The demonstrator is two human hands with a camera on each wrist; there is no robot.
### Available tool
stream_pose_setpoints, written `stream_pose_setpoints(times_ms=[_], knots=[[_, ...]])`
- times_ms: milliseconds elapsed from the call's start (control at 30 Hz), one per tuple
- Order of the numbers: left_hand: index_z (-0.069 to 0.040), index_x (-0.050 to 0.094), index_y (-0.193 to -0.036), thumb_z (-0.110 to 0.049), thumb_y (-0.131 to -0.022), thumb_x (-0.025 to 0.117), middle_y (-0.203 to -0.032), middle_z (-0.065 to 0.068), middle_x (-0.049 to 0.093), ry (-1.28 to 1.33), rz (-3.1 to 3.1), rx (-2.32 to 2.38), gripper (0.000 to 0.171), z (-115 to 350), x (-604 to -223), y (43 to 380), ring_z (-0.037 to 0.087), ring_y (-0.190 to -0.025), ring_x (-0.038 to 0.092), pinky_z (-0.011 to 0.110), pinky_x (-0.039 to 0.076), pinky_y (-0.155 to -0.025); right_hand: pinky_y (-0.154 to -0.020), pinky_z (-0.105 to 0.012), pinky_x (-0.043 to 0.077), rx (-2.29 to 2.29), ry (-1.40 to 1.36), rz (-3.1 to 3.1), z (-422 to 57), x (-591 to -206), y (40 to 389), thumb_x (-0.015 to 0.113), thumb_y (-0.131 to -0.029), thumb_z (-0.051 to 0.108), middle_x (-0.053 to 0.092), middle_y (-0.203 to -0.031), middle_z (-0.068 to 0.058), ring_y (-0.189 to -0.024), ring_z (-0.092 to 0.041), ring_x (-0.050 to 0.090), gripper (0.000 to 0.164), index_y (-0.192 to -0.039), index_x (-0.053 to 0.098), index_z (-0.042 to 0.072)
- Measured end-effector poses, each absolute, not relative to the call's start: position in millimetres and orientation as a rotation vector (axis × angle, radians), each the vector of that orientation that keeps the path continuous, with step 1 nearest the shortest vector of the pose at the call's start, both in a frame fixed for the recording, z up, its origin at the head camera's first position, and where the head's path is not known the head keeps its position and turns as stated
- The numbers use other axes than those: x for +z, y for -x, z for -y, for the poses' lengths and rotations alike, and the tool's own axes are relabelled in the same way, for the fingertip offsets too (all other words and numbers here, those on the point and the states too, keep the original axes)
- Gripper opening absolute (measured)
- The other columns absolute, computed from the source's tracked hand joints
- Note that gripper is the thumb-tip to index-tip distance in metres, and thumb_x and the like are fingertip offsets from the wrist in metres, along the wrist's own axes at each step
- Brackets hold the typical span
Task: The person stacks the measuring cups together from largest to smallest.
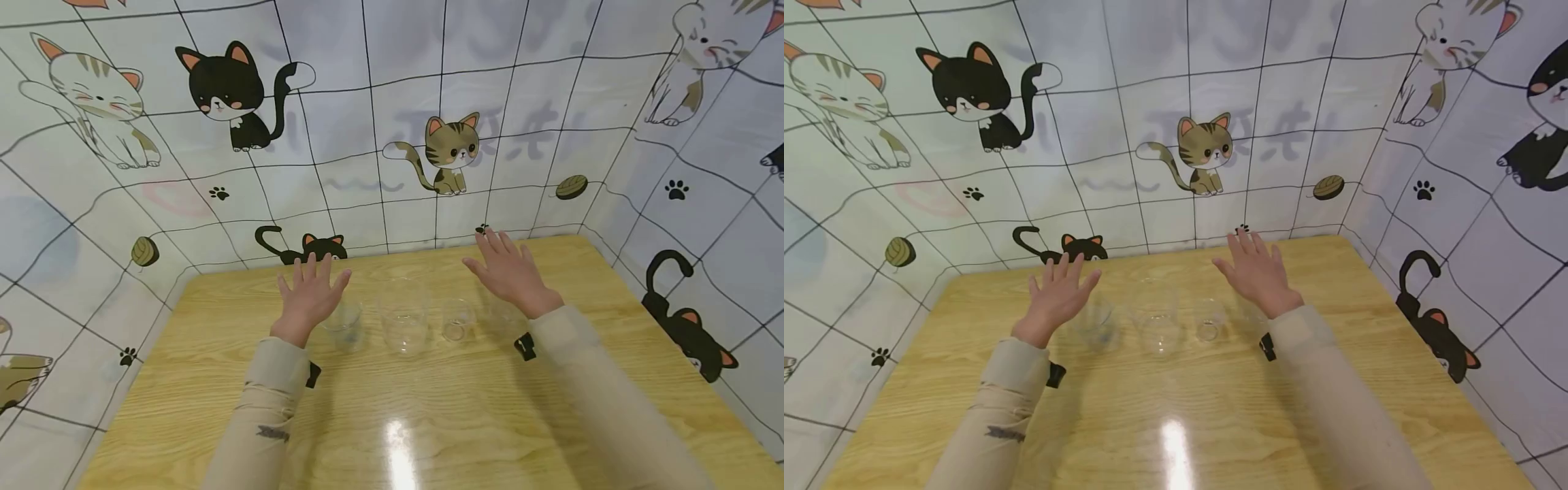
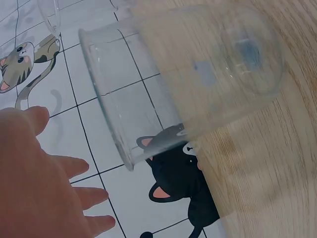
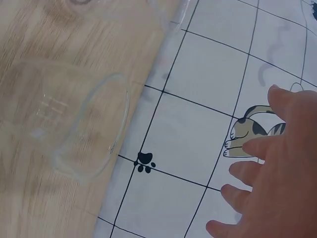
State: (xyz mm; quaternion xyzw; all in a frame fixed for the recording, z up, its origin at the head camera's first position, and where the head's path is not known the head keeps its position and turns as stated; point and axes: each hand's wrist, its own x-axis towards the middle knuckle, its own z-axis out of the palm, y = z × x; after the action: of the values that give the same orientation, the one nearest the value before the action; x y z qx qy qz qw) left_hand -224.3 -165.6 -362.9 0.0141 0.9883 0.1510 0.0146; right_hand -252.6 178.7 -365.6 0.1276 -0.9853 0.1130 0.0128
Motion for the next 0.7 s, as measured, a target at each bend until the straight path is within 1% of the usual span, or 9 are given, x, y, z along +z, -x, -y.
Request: stream_pose_setpoints(times_ms=[167, 333, 400, 567, 633, 700], knots=[[-0.019, 0.015, -0.144, -0.063, -0.088, 0.02, -0.148, 0.012, 0.009, -0.067, -3.125, 0.53, 0.072, 162, -363, 223, 0.034, -0.133, -0.005, 0.062, -0.005, -0.098, -0.101, -0.058, 0.003, 0.42, -0.417, 3.009, -175, -365, 247, 0.024, -0.091, 0.057, 0.006, -0.148, -0.013, -0.133, -0.034, 0.004, 0.072, -0.143, 0.013, 0.009], [-0.015, 0.023, -0.141, -0.061, -0.088, 0.023, -0.145, 0.013, 0.02, -0.13, -3.193, 0.608, 0.071, 155, -364, 221, 0.035, -0.133, 0.005, 0.059, 0.004, -0.1, -0.102, -0.056, 0.008, 0.537, -0.435, 2.922, -173, -367, 242, 0.027, -0.092, 0.054, 0.011, -0.147, -0.014, -0.133, -0.034, 0.009, 0.07, -0.142, 0.017, 0.007], [-0.014, 0.023, -0.141, -0.061, -0.088, 0.025, -0.144, 0.013, 0.022, -0.16, -3.215, 0.648, 0.071, 152, -363, 220, 0.035, -0.133, 0.008, 0.057, 0.006, -0.101, -0.102, -0.056, 0.009, 0.614, -0.442, 2.887, -171, -368, 240, 0.028, -0.092, 0.053, 0.012, -0.147, -0.013, -0.133, -0.033, 0.011, 0.07, -0.142, 0.017, 0.007], [-0.013, 0.017, -0.142, -0.056, -0.089, 0.032, -0.144, 0.01, 0.022, -0.266, -3.237, 0.845, 0.07, 144, -360, 213, 0.032, -0.133, 0.01, 0.049, 0.009, -0.104, -0.102, -0.054, 0.01, 0.824, -0.446, 2.814, -166, -372, 233, 0.031, -0.091, 0.053, 0.015, -0.147, -0.012, -0.133, -0.032, 0.013, 0.068, -0.142, 0.02, 0.01], [-0.012, 0.017, -0.142, -0.055, -0.089, 0.035, -0.143, 0.008, 0.023, -0.306, -3.24, 0.949, 0.07, 140, -360, 210, 0.03, -0.132, 0.013, 0.047, 0.012, -0.105, -0.102, -0.053, 0.012, 0.914, -0.426, 2.787, -164, -375, 229, 0.032, -0.091, 0.053, 0.017, -0.147, -0.01, -0.133, -0.03, 0.013, 0.067, -0.143, 0.019, 0.012], [-0.013, 0.017, -0.142, -0.053, -0.089, 0.038, -0.143, 0.006, 0.023, -0.346, -3.224, 1.068, 0.07, 137, -361, 206, 0.029, -0.132, 0.014, 0.047, 0.015, -0.104, -0.102, -0.053, 0.015, 1.017, -0.395, 2.751, -160, -379, 224, 0.033, -0.091, 0.052, 0.019, -0.146, -0.008, -0.133, -0.029, 0.014, 0.066, -0.143, 0.016, 0.016]])
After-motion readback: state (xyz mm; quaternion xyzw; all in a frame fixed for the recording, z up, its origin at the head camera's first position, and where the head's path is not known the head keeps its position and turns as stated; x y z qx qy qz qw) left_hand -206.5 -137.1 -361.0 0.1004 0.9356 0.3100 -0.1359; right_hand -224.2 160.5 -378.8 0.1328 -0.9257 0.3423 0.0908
